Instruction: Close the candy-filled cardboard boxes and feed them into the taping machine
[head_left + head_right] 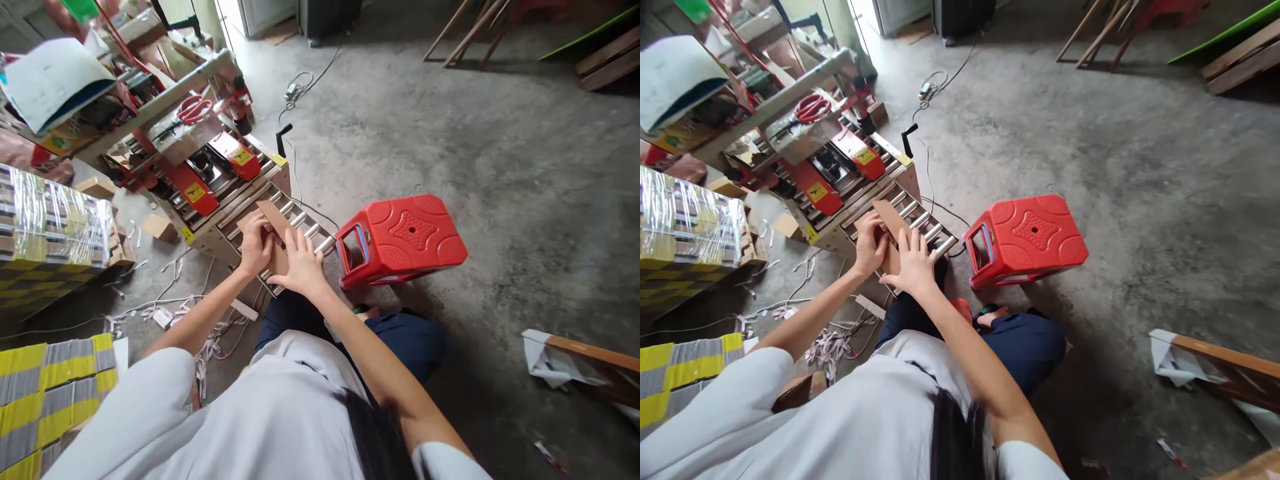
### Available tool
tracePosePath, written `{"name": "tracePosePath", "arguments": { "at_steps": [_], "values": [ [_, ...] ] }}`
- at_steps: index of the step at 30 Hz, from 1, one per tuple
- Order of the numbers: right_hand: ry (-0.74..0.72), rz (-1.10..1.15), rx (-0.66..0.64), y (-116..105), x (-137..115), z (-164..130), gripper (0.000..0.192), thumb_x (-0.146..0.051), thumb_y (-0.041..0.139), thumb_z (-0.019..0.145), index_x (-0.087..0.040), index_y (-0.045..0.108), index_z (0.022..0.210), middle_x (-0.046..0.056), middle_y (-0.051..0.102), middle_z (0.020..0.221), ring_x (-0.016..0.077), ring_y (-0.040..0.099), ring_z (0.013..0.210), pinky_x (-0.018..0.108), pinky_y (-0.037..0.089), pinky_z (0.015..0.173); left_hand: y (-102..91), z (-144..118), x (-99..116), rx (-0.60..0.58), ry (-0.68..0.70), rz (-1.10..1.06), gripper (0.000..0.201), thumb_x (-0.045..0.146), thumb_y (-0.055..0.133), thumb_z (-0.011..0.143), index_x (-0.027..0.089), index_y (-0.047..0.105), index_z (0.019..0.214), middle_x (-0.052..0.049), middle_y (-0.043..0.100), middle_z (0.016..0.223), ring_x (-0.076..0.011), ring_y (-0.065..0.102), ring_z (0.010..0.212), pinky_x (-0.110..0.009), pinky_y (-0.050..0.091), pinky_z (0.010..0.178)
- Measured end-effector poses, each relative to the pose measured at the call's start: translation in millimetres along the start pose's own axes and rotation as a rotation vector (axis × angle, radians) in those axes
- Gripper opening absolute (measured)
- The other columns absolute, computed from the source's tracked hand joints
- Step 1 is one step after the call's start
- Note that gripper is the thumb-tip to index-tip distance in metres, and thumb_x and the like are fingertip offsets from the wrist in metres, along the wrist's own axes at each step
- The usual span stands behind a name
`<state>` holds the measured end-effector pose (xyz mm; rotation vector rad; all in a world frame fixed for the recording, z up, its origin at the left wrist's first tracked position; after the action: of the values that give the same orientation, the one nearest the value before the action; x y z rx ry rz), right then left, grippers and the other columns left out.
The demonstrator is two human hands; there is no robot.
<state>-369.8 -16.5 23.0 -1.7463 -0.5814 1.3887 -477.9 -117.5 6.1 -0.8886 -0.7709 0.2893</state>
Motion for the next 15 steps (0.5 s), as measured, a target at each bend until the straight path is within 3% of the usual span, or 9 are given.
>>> {"name": "tracePosePath", "arguments": {
  "at_steps": [2,3,7,9,12,15],
  "values": [
    [0.003,-0.038,0.014,9,1,-9,0.122,-0.062,0.084,0.059,-0.016,0.025,0.155,0.024,0.019,0.162,0.0437,0.027,0.145,0.064,0.033,0.109,-7.7,1,-6,0.141,-0.036,-0.055,0.058,0.026,0.054,0.085,0.018,0.039,0.140,-0.017,0.044,0.150,-0.0260,0.039,0.141,-0.047,0.034,0.116],
    [-0.007,-0.027,0.012,12,2,-11,0.119,-0.061,0.083,0.062,-0.018,0.025,0.156,0.023,0.019,0.162,0.0423,0.027,0.145,0.063,0.033,0.110,-7.4,4,-9,0.140,-0.035,-0.058,0.065,0.026,0.057,0.083,0.017,0.035,0.144,-0.018,0.042,0.151,-0.0270,0.038,0.142,-0.048,0.033,0.117],
    [-0.041,0.076,0.051,8,9,-9,0.108,-0.053,0.082,0.066,-0.017,0.031,0.154,0.021,0.027,0.160,0.0409,0.034,0.142,0.062,0.035,0.110,1.2,31,-26,-0.041,-0.037,-0.029,0.084,0.021,0.061,0.076,0.016,0.026,0.152,-0.019,0.046,0.149,-0.0298,0.044,0.136,-0.051,0.034,0.115],
    [-0.025,0.188,0.131,0,16,-2,0.079,-0.043,0.072,0.079,-0.017,0.043,0.148,0.018,0.043,0.153,0.0356,0.045,0.136,0.055,0.041,0.109,-1.2,48,-38,-0.054,-0.089,-0.080,0.088,0.021,0.062,0.074,0.018,0.025,0.154,-0.017,0.052,0.144,-0.0273,0.051,0.129,-0.047,0.041,0.110],
    [0.070,0.343,0.231,-13,30,9,0.040,-0.030,0.050,0.094,-0.022,0.061,0.132,0.010,0.068,0.127,0.0265,0.064,0.115,0.042,0.051,0.098,-3.2,68,-49,-0.084,-0.167,-0.171,0.070,0.026,0.063,0.077,0.021,0.046,0.144,-0.010,0.066,0.123,-0.0210,0.063,0.106,-0.037,0.050,0.096],
    [0.135,0.346,0.247,-20,36,14,0.036,-0.030,0.048,0.095,-0.025,0.067,0.125,0.006,0.075,0.114,0.0270,0.069,0.104,0.038,0.054,0.091,-0.6,82,-49,-0.129,-0.241,-0.126,0.032,0.032,0.067,0.077,0.021,0.072,0.107,-0.006,0.071,0.101,-0.0179,0.066,0.085,-0.031,0.051,0.083]
  ]
}}
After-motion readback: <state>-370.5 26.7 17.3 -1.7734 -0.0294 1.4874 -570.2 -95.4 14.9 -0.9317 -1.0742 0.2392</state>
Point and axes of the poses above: each hand's wrist, its own z-axis towards the middle knuckle, its own y-axis out of the palm, x = y × z, the point moved 6 cm from there along z, towards the middle knuckle
